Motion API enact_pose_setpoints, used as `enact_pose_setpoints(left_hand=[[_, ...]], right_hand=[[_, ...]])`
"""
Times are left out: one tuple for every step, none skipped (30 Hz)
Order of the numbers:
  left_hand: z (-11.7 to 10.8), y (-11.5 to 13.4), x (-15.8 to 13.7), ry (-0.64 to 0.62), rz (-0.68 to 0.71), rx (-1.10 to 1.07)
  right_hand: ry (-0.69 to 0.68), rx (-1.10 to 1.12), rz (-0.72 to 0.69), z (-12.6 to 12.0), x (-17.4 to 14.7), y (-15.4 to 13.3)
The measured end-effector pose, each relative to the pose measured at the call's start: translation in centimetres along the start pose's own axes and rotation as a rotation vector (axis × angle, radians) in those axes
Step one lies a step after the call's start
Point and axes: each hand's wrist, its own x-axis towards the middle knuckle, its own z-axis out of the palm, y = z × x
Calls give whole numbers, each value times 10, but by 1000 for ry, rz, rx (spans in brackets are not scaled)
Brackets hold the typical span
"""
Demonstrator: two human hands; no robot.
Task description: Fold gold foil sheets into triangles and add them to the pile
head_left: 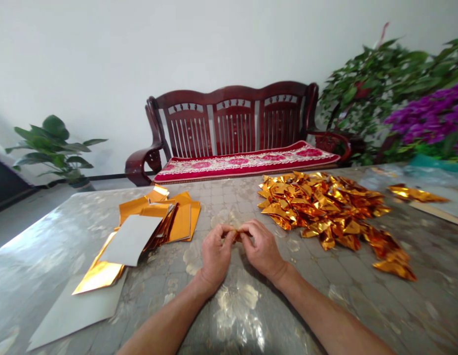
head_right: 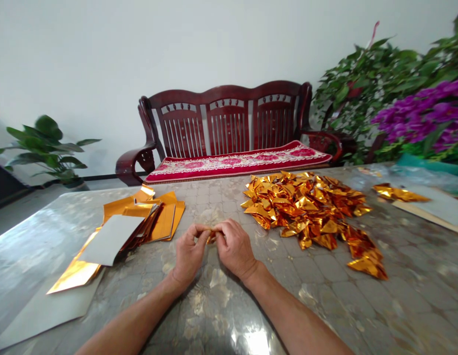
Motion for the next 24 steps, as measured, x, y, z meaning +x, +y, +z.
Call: enact_pose_setpoints(left_hand=[[0,0,1,0,-14,0],[0,0,1,-1,-28,2],[0,0,2,-7,-43,5],[0,0,2,-14,-55,5],[0,0,3,-22,-65,1],[0,0,3,-27,-71,-3],[1,-1,3,-28,-72,-7],[1,-1,3,-26,-70,-10],[2,-1,3,-23,-66,-14],[2,-2,3,-23,-61,-25],[3,-2,3,-31,-57,-47],[4,-3,3,-42,-57,-80],[4,-4,3,-50,-60,-120],[4,-5,4,-47,-63,-158],[4,-6,4,-30,-62,-188],[4,-9,6,-5,-54,-206],[4,-11,7,19,-36,-214],[3,-13,8,35,-7,-218],[3,-15,9,31,29,-223],[3,-17,11,16,67,-227],[2,-18,11,-7,101,-232],[2,-18,12,-32,128,-236],[2,-17,12,-53,148,-240],[2,-16,12,-72,161,-245]], right_hand=[[1,25,15,-1,0,1],[-1,46,33,-1,0,1],[-5,59,51,-2,0,1],[-11,60,67,-3,-1,1],[-19,50,80,-3,-1,1],[-29,35,90,-3,-1,2],[-39,21,99,-3,-1,2],[-48,12,111,-2,-2,3],[-57,13,129,-1,-2,4],[-61,26,153,1,-3,6],[-59,52,188,3,-3,8],[-51,93,234,4,-3,10],[-35,150,295,5,-3,12],[-15,225,367,6,-2,14],[9,317,447,7,-2,16],[36,419,532,7,-1,18],[63,519,613,6,0,19],[89,612,687,5,1,20],[108,696,752,4,2,21],[119,773,810,2,3,22],[122,845,861,0,3,23],[121,916,906,-1,4,23],[121,981,946,-3,5,24],[123,1035,982,-4,6,25]])
